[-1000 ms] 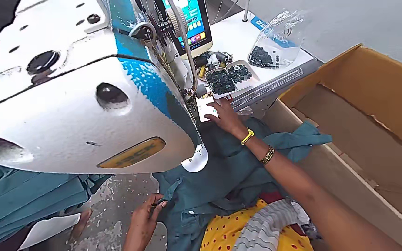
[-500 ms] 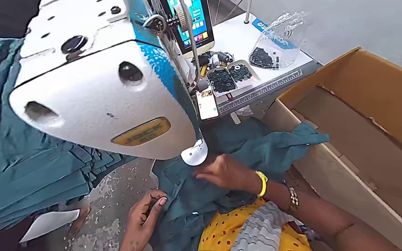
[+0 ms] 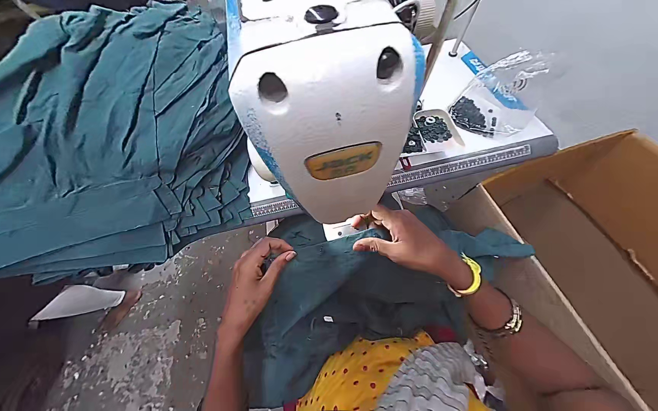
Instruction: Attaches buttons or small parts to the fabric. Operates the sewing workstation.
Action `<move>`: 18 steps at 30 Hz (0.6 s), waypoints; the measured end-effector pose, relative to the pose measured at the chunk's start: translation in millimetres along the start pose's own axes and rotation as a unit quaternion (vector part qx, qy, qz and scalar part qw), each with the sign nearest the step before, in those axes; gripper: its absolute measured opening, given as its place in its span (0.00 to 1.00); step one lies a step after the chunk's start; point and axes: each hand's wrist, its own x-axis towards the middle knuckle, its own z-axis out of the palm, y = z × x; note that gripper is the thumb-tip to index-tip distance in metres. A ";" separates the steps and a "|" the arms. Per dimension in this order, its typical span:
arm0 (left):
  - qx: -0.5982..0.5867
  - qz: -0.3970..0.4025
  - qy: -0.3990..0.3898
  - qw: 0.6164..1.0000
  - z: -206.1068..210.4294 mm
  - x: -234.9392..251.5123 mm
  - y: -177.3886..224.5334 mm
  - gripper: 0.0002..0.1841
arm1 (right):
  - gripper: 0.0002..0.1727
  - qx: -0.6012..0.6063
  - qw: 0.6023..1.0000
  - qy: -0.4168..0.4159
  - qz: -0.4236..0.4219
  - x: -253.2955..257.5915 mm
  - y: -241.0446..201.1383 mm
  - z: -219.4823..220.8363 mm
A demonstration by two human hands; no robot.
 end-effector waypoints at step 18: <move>0.104 -0.139 0.183 0.968 -131.5 -80.3 -107.0 0.21 | 0.21 -0.011 0.993 0.057 0.100 33.4 -11.3 -2.8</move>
